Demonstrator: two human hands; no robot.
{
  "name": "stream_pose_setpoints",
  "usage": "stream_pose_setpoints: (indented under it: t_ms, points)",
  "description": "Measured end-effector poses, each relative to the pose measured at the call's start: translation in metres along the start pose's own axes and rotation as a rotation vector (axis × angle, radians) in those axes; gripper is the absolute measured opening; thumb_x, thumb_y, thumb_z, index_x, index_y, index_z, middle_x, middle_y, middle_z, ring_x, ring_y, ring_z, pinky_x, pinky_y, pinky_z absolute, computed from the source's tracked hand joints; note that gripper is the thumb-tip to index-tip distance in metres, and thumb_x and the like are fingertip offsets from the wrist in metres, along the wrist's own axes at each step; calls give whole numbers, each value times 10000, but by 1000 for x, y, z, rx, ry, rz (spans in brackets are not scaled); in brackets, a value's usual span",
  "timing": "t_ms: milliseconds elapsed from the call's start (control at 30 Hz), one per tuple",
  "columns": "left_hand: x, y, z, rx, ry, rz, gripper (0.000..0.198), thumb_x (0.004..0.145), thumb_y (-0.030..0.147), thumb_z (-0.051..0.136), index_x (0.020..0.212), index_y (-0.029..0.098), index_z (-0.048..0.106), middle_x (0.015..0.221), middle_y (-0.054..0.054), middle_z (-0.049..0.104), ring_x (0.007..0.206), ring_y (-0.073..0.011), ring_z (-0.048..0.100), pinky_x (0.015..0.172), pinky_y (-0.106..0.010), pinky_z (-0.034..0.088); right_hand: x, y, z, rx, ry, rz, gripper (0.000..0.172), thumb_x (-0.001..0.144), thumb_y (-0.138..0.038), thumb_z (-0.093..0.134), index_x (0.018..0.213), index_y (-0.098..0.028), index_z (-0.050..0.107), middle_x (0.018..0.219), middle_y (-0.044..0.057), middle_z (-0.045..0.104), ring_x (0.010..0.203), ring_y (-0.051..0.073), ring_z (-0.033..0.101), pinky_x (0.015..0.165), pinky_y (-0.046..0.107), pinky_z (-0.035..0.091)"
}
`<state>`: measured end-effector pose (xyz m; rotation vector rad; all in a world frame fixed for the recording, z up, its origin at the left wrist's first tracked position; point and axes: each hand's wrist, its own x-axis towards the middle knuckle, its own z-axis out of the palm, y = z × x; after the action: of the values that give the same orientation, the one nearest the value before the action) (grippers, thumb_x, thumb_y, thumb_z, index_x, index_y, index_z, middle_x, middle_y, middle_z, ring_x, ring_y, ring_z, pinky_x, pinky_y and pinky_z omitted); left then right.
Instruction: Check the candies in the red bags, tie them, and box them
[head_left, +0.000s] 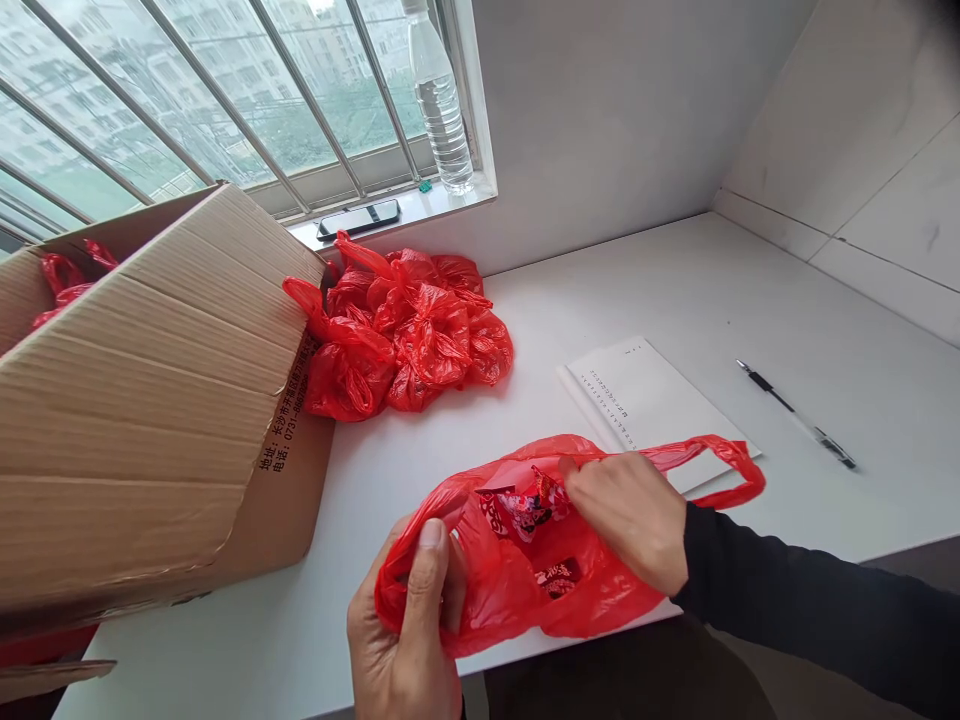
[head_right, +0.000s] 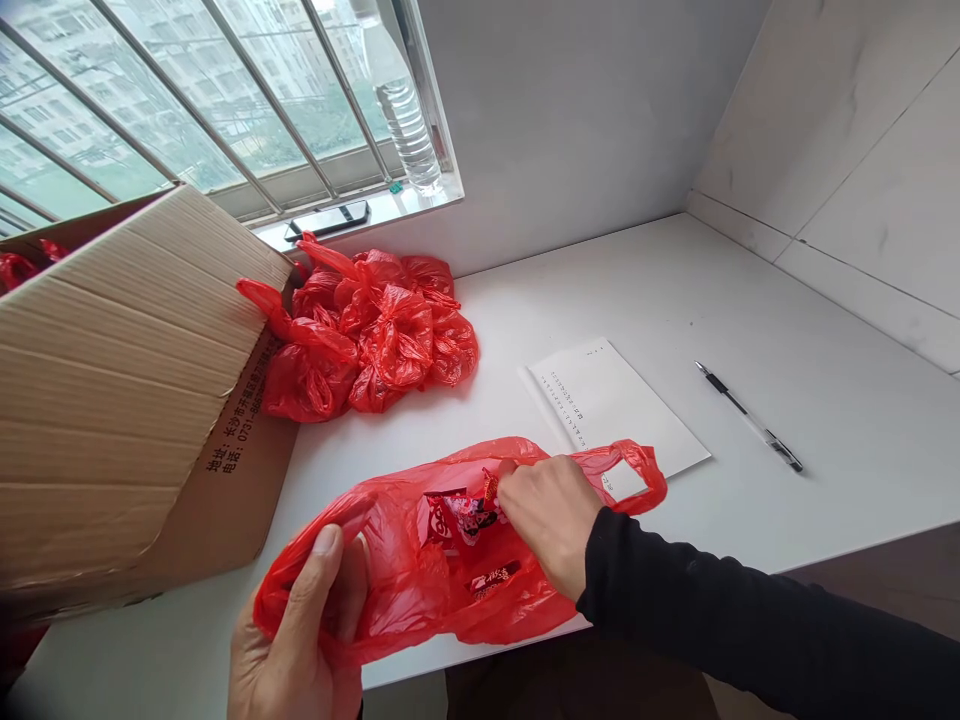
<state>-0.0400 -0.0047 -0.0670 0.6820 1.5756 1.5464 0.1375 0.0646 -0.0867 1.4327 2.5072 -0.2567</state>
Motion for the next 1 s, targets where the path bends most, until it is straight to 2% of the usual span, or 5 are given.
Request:
stream_pose_setpoints:
  t_ms: [233, 500, 767, 900, 1000]
  points:
    - [-2, 2, 2, 7, 7, 3, 446, 681, 471, 870, 538, 187, 556, 528, 45, 419, 510, -80, 339, 451, -160, 387, -11, -15, 6, -8, -18, -172, 284, 803, 61, 509, 919, -166, 635, 671, 58, 700, 586, 244, 706, 446, 320, 324]
    - [-4, 8, 3, -29, 5, 2, 450, 675, 453, 884, 548, 175, 553, 542, 47, 440, 519, -69, 359, 469, -136, 404, 1, -15, 10, -51, -1, -224, 592, 829, -26, 596, 1399, -121, 469, 751, 75, 718, 617, 244, 705, 453, 297, 335]
    - [-5, 9, 3, -26, 2, -16, 421, 710, 451, 862, 588, 181, 564, 560, 54, 412, 524, -73, 334, 465, -144, 390, -28, -15, 18, 70, 91, -347, 158, 783, -100, 663, 800, -219, 561, 636, 2, 651, 545, 214, 660, 460, 309, 185]
    - [-6, 8, 3, 32, -65, 57, 495, 795, 450, 797, 545, 186, 461, 540, 47, 368, 524, -86, 298, 459, -159, 353, -28, -18, 28, 106, -90, -412, 92, 816, -147, 664, 792, -217, 609, 653, 10, 678, 563, 222, 672, 445, 322, 159]
    - [-7, 7, 0, 58, -69, 77, 488, 820, 447, 772, 548, 190, 459, 544, 42, 372, 527, -92, 303, 466, -173, 351, -25, -17, 25, 33, -53, -307, 156, 785, -59, 649, 854, -199, 643, 666, 35, 683, 577, 232, 672, 447, 336, 179]
